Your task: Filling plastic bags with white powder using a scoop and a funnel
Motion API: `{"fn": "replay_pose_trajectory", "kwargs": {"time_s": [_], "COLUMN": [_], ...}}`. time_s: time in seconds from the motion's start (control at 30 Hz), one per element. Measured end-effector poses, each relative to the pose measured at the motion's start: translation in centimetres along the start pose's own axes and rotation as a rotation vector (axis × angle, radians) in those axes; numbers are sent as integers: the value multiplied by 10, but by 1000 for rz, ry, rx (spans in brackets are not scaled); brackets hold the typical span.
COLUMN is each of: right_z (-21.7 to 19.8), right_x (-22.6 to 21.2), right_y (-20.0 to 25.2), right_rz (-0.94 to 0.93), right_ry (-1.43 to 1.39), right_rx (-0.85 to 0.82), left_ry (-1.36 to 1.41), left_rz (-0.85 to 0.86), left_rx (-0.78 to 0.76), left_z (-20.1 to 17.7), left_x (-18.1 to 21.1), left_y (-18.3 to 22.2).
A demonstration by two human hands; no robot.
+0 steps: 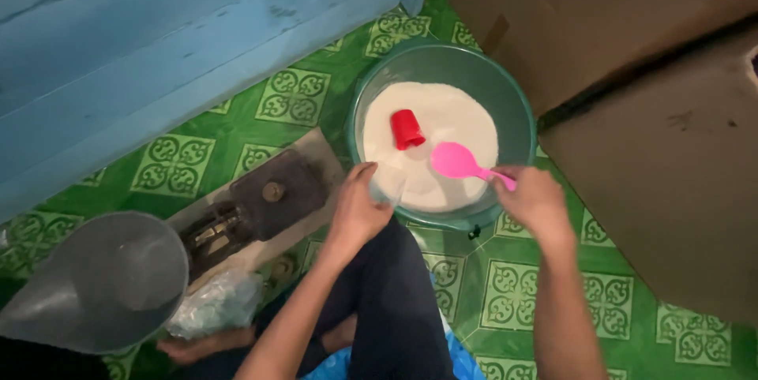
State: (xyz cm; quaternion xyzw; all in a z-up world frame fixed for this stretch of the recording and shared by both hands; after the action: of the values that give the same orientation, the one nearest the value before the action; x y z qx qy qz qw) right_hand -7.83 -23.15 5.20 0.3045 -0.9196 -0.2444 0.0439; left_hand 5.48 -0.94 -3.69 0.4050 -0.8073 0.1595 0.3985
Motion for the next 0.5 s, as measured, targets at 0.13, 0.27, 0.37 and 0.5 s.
{"fn": "replay_pose_trajectory", "kwargs": {"time_s": [0.13,0.27,0.37,0.5], "right_z": [83,147,180,236], "right_x": [18,18,15,15], "right_y": [-51,-88,-108,-146], "right_rz": [104,55,-5,-33], "right_ry": [57,-14,-29,-35], "right_rx": [-13,-11,-11,-43], "left_ry": [10,51,90,106], "left_rz": [5,-8,-50,-21], "left_rx": [21,30,11,32], "left_z": [0,-3,-9,-11], "left_x": [2,10,19,24], "left_y": [5,10,14,17]}}
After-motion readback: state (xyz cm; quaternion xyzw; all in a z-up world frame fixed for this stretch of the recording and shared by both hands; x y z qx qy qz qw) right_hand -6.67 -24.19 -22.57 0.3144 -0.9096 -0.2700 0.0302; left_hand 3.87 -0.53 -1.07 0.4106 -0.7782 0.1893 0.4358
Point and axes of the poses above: each hand's wrist, its own y-axis away from the middle knuckle, its own z-axis out of the palm, x = y × z, the point moved 6 cm from there along -y, towards the middle knuckle, and after that the axes turned 7 degrees about z, right-handed, at the moved point
